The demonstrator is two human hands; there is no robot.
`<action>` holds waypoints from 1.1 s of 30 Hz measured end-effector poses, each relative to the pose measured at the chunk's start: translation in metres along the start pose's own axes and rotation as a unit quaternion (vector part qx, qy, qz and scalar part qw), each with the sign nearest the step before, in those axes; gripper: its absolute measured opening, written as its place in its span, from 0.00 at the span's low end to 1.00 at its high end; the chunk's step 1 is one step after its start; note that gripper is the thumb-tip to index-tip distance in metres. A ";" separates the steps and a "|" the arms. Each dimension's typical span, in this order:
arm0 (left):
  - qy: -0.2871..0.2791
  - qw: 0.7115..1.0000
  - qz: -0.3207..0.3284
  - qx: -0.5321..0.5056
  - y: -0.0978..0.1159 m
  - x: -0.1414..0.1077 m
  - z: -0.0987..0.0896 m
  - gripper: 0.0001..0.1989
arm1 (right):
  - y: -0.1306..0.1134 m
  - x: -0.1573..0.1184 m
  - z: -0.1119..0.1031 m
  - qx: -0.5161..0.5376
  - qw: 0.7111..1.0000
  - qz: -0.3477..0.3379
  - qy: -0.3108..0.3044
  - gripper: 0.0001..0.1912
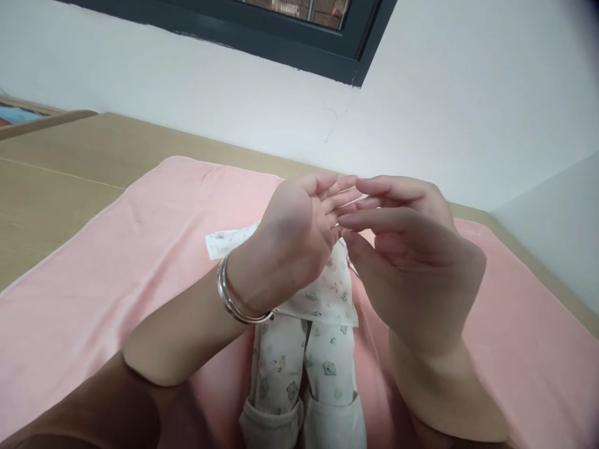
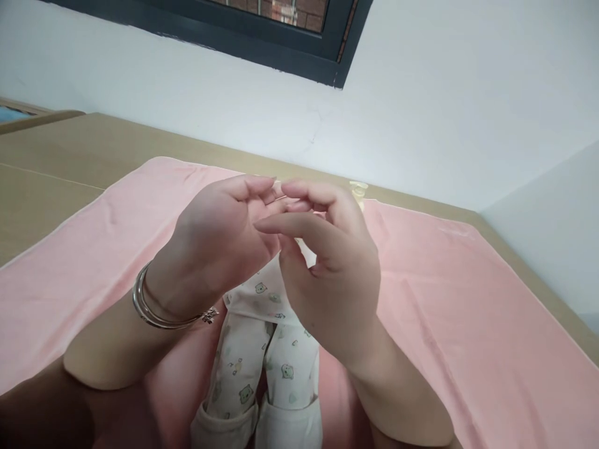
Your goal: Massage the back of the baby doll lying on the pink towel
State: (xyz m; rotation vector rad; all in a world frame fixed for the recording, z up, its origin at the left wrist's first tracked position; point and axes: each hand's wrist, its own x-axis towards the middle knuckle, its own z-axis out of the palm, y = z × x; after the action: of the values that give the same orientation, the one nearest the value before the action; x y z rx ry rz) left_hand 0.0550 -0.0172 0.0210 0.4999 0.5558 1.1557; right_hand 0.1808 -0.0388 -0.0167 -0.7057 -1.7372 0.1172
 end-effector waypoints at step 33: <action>-0.035 0.997 -0.013 0.072 -0.014 -0.015 0.003 0.18 | 0.000 -0.013 0.014 -0.057 0.997 0.033 0.048 0.15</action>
State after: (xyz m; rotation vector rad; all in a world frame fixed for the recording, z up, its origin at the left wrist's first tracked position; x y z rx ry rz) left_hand 0.0626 -0.0360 0.0168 0.6519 0.5854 1.0746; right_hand 0.1696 -0.0414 -0.0316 -0.8400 -1.6381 0.0284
